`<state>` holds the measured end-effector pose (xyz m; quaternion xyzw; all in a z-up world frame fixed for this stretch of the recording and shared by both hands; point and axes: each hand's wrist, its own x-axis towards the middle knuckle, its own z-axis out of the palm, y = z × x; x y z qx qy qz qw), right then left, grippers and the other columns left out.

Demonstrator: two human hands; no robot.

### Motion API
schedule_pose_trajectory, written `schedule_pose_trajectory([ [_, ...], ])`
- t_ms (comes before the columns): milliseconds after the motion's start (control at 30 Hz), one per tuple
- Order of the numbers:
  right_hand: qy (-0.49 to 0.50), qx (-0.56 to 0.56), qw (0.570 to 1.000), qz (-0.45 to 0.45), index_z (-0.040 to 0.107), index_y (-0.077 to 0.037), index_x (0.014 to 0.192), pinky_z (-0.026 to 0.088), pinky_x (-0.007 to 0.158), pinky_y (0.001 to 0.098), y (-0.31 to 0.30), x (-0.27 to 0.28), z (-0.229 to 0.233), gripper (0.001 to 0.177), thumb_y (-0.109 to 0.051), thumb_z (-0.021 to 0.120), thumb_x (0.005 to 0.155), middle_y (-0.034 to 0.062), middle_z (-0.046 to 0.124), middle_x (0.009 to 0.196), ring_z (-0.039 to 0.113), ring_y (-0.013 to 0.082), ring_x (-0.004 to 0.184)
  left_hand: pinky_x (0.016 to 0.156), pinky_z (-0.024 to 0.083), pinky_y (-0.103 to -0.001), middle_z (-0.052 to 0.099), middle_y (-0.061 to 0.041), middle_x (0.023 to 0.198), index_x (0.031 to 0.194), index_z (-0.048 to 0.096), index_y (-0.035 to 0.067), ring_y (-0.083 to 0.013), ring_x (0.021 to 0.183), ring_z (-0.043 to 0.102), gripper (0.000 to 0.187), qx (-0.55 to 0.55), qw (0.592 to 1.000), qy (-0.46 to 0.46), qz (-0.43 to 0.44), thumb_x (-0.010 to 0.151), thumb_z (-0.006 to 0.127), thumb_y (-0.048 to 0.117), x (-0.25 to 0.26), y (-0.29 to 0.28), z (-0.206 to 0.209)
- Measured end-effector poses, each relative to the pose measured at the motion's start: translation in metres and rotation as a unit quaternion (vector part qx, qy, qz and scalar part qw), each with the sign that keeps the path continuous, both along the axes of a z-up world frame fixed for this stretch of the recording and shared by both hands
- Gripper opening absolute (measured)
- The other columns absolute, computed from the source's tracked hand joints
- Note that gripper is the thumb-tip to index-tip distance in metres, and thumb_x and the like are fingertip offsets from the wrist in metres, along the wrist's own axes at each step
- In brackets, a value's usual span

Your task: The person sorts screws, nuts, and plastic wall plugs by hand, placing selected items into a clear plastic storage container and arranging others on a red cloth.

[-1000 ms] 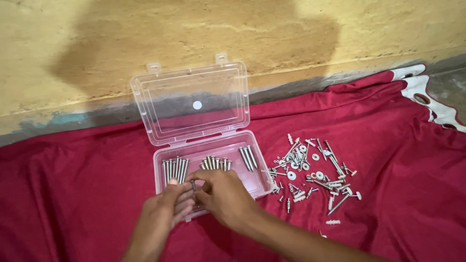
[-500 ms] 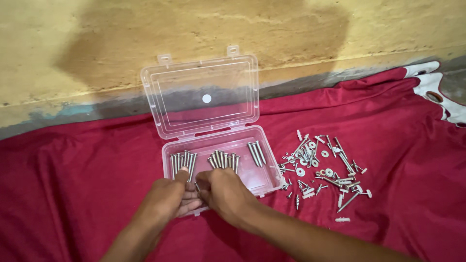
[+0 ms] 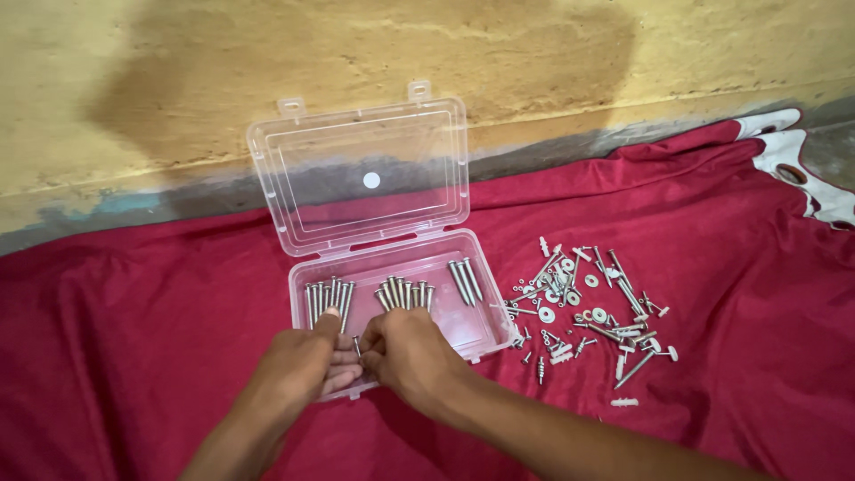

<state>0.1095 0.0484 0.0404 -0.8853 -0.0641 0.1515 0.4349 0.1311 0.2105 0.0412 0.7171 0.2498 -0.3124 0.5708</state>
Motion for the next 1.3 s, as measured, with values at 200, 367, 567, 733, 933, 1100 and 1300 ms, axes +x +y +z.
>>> schedule_pose_trajectory([
  [200, -0.026, 0.014, 0.999, -0.021, 0.068, 0.005, 0.108, 0.061, 0.076, 0.0385, -0.002, -0.002, 0.003, 0.028, -0.002, 0.072, 0.081, 0.0205, 0.074, 0.094, 0.076, 0.0292, 0.085, 0.092, 0.061, -0.033, 0.078, -0.019, 0.113, 0.123, 0.068, -0.004, -0.0234, 0.101, 0.077, 0.065, 0.038, 0.999, 0.000, -0.027, 0.107, 0.037, 0.051, -0.002, 0.001, 0.006],
  [367, -0.036, 0.010, 0.999, -0.008, 0.070, 0.005, 0.106, 0.061, 0.080, 0.0399, -0.007, -0.006, 0.008, 0.022, -0.002, 0.065, 0.086, 0.0223, 0.075, 0.094, 0.077, 0.0318, 0.089, 0.089, 0.062, -0.036, 0.077, -0.022, 0.109, 0.120, 0.068, -0.010, -0.0263, 0.095, 0.075, 0.070, 0.019, 1.000, 0.007, 0.001, 0.106, 0.034, 0.049, -0.001, 0.000, 0.016],
  [567, -0.057, -0.010, 0.998, -0.008, 0.073, 0.003, 0.102, 0.060, 0.076, 0.0409, -0.006, -0.013, 0.015, 0.021, -0.001, 0.059, 0.087, 0.0229, 0.074, 0.085, 0.077, 0.0333, 0.080, 0.093, 0.062, -0.036, 0.076, -0.021, 0.110, 0.123, 0.066, -0.008, -0.0260, 0.100, 0.076, 0.069, 0.037, 0.999, 0.007, -0.012, 0.109, 0.034, 0.052, -0.004, -0.005, 0.024],
  [733, -0.094, -0.021, 0.995, -0.003, 0.073, 0.003, 0.099, 0.059, 0.073, 0.0425, -0.008, -0.015, 0.017, 0.018, -0.001, 0.061, 0.087, 0.0243, 0.073, 0.081, 0.075, 0.0361, 0.077, 0.095, 0.062, -0.036, 0.076, -0.022, 0.111, 0.123, 0.066, -0.009, -0.0264, 0.102, 0.076, 0.068, 0.034, 0.999, 0.008, -0.015, 0.108, 0.036, 0.051, -0.003, -0.003, 0.017],
  [933, -0.070, 0.038, 0.996, -0.039, 0.070, 0.001, 0.103, 0.060, 0.072, 0.0400, -0.012, -0.018, 0.018, 0.016, -0.002, 0.062, 0.089, 0.0210, 0.075, 0.090, 0.076, 0.0313, 0.082, 0.081, 0.062, -0.039, 0.078, -0.021, 0.094, 0.106, 0.072, -0.010, -0.0279, 0.085, 0.076, 0.057, 0.096, 0.985, -0.105, -0.094, 0.104, 0.049, 0.042, -0.003, -0.005, 0.014],
  [1100, -0.101, 0.068, 0.989, -0.080, 0.072, -0.001, 0.102, 0.060, 0.072, 0.0348, -0.022, -0.019, 0.031, 0.015, -0.003, 0.063, 0.090, 0.0136, 0.077, 0.088, 0.077, 0.0226, 0.078, 0.067, 0.062, -0.034, 0.081, -0.007, 0.080, 0.103, 0.074, 0.008, -0.0177, 0.073, 0.079, 0.020, 0.120, 0.943, -0.279, -0.133, 0.093, 0.065, 0.023, -0.009, -0.028, 0.043],
  [1300, -0.041, 0.147, 0.966, -0.208, 0.074, -0.003, 0.105, 0.058, 0.066, 0.0270, -0.067, -0.031, 0.038, 0.017, -0.011, 0.066, 0.093, 0.0053, 0.078, 0.082, 0.071, 0.0101, 0.073, 0.070, 0.064, -0.030, 0.080, -0.008, 0.082, 0.096, 0.074, 0.005, -0.0161, 0.077, 0.080, 0.013, 0.067, 0.898, -0.399, -0.174, 0.084, 0.069, 0.001, -0.008, -0.078, 0.052],
])
